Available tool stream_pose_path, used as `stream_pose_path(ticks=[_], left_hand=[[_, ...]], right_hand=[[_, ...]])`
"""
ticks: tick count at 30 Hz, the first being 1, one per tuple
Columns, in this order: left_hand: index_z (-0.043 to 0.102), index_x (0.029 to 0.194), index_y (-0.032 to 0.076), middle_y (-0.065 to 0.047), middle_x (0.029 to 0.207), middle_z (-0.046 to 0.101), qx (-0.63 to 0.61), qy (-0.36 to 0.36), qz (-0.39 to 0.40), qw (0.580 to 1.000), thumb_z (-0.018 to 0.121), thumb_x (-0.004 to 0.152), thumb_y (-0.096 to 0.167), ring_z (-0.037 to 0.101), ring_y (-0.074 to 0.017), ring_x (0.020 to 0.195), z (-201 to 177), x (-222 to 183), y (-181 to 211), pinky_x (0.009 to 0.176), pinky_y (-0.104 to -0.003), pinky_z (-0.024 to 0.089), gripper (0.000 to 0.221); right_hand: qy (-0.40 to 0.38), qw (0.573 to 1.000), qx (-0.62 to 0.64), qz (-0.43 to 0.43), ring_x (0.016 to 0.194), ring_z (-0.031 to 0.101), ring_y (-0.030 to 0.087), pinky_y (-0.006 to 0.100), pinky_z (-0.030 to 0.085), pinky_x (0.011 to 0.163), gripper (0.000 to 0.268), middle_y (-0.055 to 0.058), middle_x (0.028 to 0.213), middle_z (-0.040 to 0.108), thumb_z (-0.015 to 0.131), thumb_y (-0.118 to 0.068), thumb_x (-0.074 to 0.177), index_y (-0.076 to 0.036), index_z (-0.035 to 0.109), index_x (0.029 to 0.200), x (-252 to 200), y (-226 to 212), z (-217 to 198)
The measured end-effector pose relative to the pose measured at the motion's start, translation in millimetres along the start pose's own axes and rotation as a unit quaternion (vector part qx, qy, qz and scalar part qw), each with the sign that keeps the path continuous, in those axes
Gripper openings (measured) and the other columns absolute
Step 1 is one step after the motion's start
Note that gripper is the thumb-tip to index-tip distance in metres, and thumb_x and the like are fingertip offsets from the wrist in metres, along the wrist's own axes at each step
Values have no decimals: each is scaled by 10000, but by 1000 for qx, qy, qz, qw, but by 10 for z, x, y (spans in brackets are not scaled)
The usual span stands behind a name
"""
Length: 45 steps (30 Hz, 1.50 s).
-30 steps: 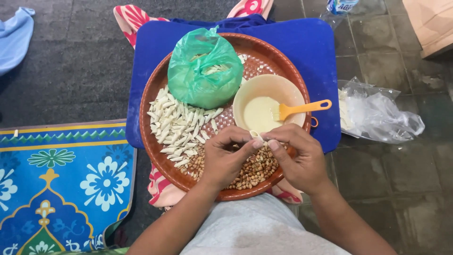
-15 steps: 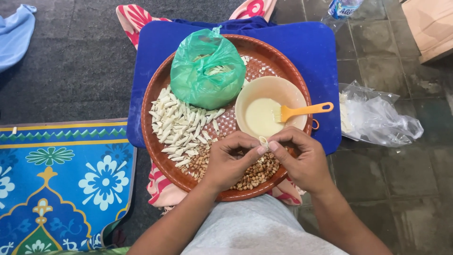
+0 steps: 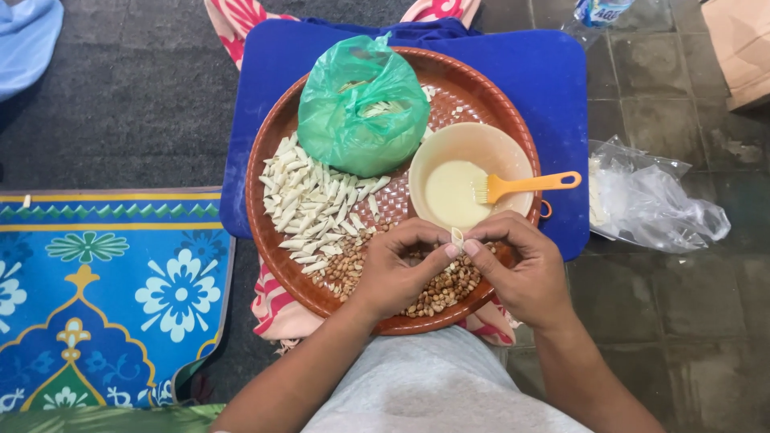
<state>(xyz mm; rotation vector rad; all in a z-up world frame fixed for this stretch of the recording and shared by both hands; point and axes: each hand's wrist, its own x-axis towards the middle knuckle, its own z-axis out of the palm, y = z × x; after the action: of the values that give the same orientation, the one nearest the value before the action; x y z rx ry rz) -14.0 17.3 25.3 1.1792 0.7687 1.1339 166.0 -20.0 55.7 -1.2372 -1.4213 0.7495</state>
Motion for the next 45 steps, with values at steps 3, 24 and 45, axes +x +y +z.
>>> stream_pose_path(ticks=[3, 24, 45], left_hand=[[790, 940, 16, -93, 862, 721, -17, 4, -23, 1000, 838, 845, 56, 581, -56, 710, -35, -22, -81, 557, -183, 547, 114], [651, 995, 23, -52, 735, 621, -242, 172, -77, 952, 661, 880, 24, 517, -82, 566, -1014, 189, 129, 407, -161, 319, 116], [678, 1016, -23, -71, 794, 615, -412, 132, -151, 889, 656, 905, 187, 447, -14, 567, -1058, 174, 59, 369, -124, 248, 239]], right_hand=[[-3, 1000, -6, 5, 821, 667, 165, 344, 555, 814, 118, 123, 877, 692, 809, -40, 865, 2, 766, 966, -12, 4, 8], [128, 990, 33, 55, 949, 619, 132, 242, 517, 928, 183, 83, 1130, 640, 573, 17, 1023, 1, 586, 1205, -30, -57, -218], [141, 986, 77, 46, 968, 610, 138, 246, 536, 953, 220, 89, 1167, 608, 562, 29, 1043, -13, 546, 1258, -49, 82, -269]])
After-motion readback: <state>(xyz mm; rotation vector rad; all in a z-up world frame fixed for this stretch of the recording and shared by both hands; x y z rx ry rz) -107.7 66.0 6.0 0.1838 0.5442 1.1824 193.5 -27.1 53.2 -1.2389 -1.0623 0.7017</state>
